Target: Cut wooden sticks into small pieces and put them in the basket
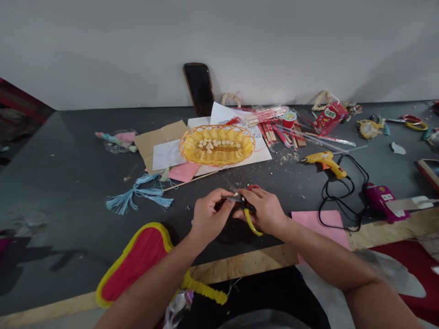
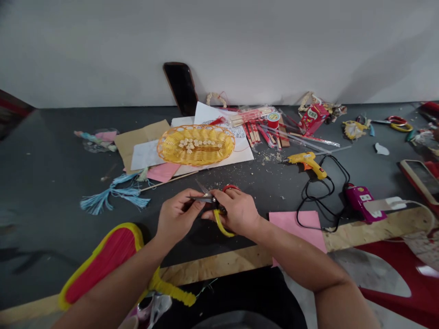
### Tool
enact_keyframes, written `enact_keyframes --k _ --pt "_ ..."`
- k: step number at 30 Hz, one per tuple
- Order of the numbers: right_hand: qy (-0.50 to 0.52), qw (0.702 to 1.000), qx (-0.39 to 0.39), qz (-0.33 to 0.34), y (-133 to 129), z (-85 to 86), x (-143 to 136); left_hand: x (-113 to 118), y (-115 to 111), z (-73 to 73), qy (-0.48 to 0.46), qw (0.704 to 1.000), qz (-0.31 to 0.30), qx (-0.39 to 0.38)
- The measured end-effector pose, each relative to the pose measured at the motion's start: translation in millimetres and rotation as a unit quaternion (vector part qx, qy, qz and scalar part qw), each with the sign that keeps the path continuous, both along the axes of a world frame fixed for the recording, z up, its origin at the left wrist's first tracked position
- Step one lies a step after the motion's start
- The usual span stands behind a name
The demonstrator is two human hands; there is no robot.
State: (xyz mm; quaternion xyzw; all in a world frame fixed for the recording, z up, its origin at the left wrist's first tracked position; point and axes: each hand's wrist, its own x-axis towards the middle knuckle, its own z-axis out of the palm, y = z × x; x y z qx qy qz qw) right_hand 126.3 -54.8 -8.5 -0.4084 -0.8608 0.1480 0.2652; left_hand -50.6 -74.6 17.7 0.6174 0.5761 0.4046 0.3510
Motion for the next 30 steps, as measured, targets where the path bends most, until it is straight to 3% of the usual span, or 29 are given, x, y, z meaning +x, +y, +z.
enact_keyframes --k 10,22,26,30 --pt "-0.060 0.998 0.033 -0.003 -1.0 -3.0 1.1 1.5 0.0 2.2 0.038 0.998 -0.002 0.043" --pt "-0.018 0.998 0.060 0.013 -2.5 3.4 1.5 -4.0 2.6 14.1 -0.031 0.995 -0.077 -0.047" --pt "-0.035 0.998 0.057 0.001 -2.6 1.2 1.3 -3.1 2.9 8.6 -0.053 0.995 -0.060 -0.054" --pt "-0.040 0.999 0.035 -0.009 0.2 0.7 -1.2 -1.1 3.9 1.6 -0.020 0.999 -0.032 -0.005"
